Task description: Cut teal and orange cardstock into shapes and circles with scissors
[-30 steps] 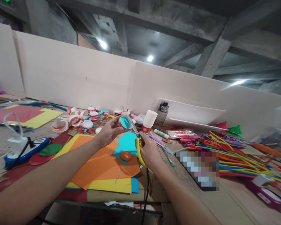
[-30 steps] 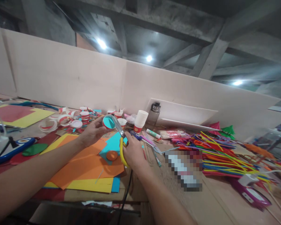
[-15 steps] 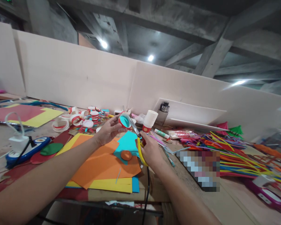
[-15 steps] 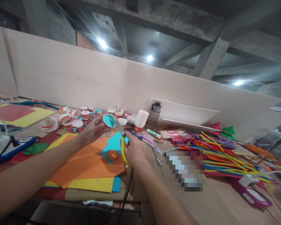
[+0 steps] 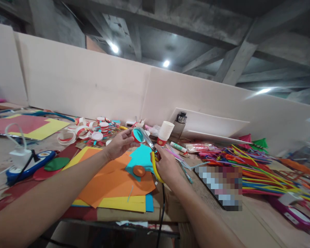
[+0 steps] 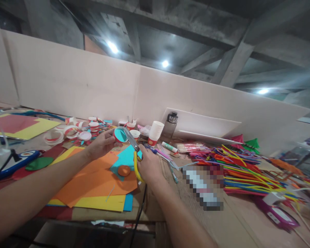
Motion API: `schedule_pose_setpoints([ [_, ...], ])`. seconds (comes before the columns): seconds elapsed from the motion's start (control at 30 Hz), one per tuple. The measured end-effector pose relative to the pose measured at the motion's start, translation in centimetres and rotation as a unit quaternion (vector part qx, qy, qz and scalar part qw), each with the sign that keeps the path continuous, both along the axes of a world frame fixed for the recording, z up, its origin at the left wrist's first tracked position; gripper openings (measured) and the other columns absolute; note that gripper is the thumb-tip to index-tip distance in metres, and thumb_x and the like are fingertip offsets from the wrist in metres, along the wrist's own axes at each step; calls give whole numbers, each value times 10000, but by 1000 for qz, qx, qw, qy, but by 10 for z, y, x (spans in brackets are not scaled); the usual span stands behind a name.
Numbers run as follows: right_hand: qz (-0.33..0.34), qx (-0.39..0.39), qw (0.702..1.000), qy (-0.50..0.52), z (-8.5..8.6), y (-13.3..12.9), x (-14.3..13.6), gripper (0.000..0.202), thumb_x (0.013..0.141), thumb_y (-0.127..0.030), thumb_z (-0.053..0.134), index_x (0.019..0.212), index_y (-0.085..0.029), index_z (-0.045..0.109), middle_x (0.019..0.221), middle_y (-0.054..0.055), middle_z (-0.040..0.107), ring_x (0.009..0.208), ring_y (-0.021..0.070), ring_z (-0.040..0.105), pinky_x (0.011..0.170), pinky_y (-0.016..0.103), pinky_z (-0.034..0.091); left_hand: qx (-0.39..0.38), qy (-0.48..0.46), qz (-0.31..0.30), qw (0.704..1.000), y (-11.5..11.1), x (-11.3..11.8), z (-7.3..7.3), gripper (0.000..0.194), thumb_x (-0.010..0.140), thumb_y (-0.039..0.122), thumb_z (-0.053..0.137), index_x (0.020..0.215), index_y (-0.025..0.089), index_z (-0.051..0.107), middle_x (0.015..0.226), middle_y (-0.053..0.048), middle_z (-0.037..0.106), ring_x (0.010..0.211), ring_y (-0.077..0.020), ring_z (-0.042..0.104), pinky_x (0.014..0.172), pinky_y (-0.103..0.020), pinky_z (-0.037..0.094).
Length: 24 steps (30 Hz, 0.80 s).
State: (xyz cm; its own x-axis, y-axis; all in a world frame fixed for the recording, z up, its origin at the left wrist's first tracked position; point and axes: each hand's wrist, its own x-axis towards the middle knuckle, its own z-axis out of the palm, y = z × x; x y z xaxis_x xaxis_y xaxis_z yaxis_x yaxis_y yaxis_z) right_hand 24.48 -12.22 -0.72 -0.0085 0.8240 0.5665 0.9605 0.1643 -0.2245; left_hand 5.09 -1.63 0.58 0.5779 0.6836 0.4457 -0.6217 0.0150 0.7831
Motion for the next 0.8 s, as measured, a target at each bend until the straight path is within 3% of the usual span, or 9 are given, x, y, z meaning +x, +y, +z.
schedule_pose_setpoints([
  [0.33, -9, -13, 1000, 6, 7, -4, -5, 384, 808, -148, 505, 1177, -191, 601, 1009, 111, 702, 888, 241, 637, 700, 288, 428, 7, -12, -20, 1000, 0, -2, 2, 353, 752, 321, 719, 1041, 125, 666, 943, -87, 676, 838, -170, 643, 664, -233, 532],
  [0.47, -19, -21, 1000, -1, 10, -7, -7, 398, 806, -136, 489, 1186, -182, 601, 977, 110, 707, 876, 245, 639, 689, 290, 426, -3, -34, -18, 999, 1, -1, 0, 339, 804, 314, 666, 1116, 185, 634, 1004, -67, 671, 852, -160, 646, 648, -229, 520],
  [0.8, -28, 6, 999, -36, -2, 0, 0, 379, 850, -231, 510, 1222, -194, 569, 935, 100, 676, 797, 231, 608, 643, 291, 391, 1, -23, -33, 999, 3, -3, 0, 311, 851, 317, 604, 1111, 152, 645, 1017, -89, 677, 883, -177, 652, 637, -224, 511],
])
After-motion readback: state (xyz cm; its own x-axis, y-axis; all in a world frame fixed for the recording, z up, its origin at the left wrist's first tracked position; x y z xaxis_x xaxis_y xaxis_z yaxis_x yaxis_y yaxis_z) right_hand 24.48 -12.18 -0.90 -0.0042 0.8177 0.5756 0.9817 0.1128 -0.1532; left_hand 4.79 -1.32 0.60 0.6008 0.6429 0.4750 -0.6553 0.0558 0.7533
